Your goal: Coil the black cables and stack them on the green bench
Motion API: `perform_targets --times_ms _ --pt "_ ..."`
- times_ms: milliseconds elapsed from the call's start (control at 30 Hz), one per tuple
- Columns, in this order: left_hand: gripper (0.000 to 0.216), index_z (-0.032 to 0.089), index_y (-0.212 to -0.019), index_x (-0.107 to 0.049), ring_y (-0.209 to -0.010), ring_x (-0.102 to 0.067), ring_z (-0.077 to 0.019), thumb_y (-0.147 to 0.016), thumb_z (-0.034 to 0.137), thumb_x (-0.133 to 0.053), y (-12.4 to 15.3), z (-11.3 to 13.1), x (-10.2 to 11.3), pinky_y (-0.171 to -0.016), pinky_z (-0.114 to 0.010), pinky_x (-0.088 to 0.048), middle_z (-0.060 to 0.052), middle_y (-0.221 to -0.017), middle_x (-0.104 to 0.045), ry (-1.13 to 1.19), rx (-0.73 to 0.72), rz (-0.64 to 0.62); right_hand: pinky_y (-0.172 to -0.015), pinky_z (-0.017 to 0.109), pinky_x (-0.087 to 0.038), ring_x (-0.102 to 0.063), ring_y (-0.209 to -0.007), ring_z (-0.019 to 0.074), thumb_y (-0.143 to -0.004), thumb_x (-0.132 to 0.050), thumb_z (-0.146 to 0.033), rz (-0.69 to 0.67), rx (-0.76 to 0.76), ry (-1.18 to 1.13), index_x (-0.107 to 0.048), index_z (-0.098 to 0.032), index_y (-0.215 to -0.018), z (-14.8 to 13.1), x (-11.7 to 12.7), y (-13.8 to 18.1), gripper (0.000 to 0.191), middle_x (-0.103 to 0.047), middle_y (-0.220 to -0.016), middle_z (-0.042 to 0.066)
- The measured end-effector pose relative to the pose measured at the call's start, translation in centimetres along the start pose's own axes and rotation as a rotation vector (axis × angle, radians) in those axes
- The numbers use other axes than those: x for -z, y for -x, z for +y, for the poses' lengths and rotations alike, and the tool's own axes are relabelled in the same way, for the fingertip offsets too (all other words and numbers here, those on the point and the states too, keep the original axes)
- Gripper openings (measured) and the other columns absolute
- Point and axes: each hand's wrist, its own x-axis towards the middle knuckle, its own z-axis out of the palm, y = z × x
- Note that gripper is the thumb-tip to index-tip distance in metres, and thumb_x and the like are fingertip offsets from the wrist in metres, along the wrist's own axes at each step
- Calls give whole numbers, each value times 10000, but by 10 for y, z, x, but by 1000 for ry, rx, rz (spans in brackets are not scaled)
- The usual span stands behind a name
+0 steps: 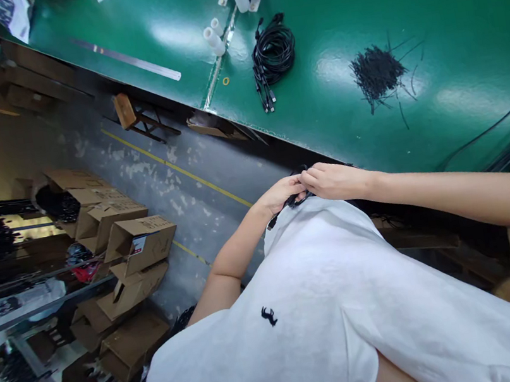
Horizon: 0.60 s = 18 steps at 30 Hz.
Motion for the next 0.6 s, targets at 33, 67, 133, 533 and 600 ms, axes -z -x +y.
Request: perform_targets --times_ms 33,67,133,533,600 --pt "439 150 -712 -547 -527 -429 -75 -641 429 -878 -1 1 -1 -535 -219 -327 35 -552 -508 12 8 2 -627 350 -264 -493 -727 195 -1000 -382 -105 -8 9 12 -682 -88 -881 1 1 -1 324 -575 -796 93" --pt "435 151 -711 -543 -528 -431 -73 -641 413 -884 -1 2 -3 -537 -218 -331 38 -554 -507 20 11 14 -622 352 -257 -495 -721 199 -993 -386 -101 -14 15 20 -687 -87 -875 2 2 -3 323 -574 -782 93" --pt "398 153 -720 -537 -535 -428 -68 -665 353 -877 -5 4 -8 -544 -212 -337 50 -567 -499 35 -5 70 -614 355 -247 -500 -714 206 -978 -403 -97 -31 -9 16 -692 -84 -862 2 3 -6 311 -581 -768 103" --pt "276 159 -1125 -582 -1014 -603 -165 -858 115 -528 -32 22 8 -967 -316 -468 -70 -1063 -643 -358 -397 440 -588 337 -253 -542 -724 232 -908 -374 -87 -231 -417 -177 -697 -56 -939 42 0 -34 326 -640 -820 173" --pt "429 186 -1270 -571 -1219 -517 -219 -844 138 -586 -29 28 19 -1102 -384 -384 -115 -1292 -568 -739 -517 422 -601 348 -267 -547 -726 240 -905 -369 -89 -201 -382 -166 -699 -51 -960 41 -4 -34 338 -650 -825 175"
